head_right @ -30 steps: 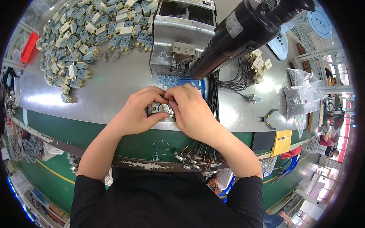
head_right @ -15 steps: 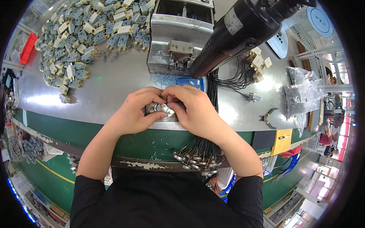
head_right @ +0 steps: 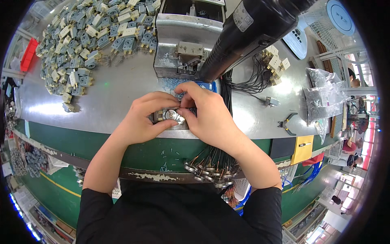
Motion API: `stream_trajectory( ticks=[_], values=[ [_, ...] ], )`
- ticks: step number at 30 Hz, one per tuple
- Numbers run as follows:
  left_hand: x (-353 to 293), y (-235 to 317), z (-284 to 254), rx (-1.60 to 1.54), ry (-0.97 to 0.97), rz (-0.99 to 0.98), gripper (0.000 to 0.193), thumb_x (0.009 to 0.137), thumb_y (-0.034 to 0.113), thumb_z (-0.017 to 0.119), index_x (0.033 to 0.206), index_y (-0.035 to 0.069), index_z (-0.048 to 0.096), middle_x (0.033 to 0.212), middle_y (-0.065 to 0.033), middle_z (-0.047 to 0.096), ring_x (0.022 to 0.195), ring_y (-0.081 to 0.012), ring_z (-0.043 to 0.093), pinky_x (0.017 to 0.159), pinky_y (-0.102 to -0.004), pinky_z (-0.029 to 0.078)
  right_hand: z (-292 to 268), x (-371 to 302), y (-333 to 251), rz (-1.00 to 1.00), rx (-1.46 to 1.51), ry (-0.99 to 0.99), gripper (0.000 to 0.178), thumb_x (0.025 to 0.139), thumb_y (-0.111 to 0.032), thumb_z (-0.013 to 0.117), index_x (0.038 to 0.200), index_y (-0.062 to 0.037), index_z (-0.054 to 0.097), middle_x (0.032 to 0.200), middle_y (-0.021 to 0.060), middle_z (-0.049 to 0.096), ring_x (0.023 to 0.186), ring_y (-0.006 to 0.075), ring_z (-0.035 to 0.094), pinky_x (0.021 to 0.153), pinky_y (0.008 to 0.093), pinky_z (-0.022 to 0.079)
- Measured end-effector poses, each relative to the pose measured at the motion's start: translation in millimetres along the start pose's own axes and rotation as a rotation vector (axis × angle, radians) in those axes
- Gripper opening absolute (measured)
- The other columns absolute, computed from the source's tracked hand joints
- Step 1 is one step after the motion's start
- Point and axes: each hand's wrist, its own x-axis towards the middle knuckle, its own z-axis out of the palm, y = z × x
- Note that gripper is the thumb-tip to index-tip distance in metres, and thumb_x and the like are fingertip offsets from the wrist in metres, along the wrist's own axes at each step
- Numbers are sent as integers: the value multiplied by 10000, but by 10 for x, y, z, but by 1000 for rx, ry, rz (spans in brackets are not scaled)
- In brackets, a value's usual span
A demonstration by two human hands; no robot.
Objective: The recorder is assembling small electronic or mechanical components, attaching wires and using an electric screwdriver.
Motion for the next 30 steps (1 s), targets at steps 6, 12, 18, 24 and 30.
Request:
stream_trajectory(
  ticks=[6,12,18,24,30],
  values=[
    [37,-17,-42,-14,-95,17,318,817,42,857,1126,5,791,1204,-159,762,1151,-339,727,1002,-425,578,62,-82,95,-213,-161,178,339,847,54,790,1155,-7,661,896,98,685,754,205,664,725,319,535],
    [71,-22,-7,-14,-100,38,305,827,48,852,1123,4,793,1199,-168,767,1181,-341,722,1013,-433,574,-515,-62,47,-698,5,837,644,1042,-369,676,1510,1,434,1152,159,667,981,238,646,889,387,524],
    [29,-35,-56,-12,-84,53,305,828,49,850,1124,3,791,1188,-173,767,1198,-346,715,1019,-435,573,-658,425,-121,-367,479,198,1039,922,-809,601,1546,-7,387,1074,170,639,950,274,652,876,432,518],
    [12,-14,-48,-34,-93,30,307,826,41,849,1124,0,786,1201,-163,754,1160,-338,720,1002,-420,574,-760,775,-270,-420,861,-17,998,964,-871,394,1456,-3,428,930,140,590,785,252,610,765,422,511],
    [16,-12,-63,-32,-84,39,318,826,36,849,1137,11,786,1226,-143,731,1122,-321,722,974,-412,580,-760,1026,-390,-503,753,407,1043,948,-913,291,1415,0,478,855,127,606,714,236,588,695,402,500]
  ],
)
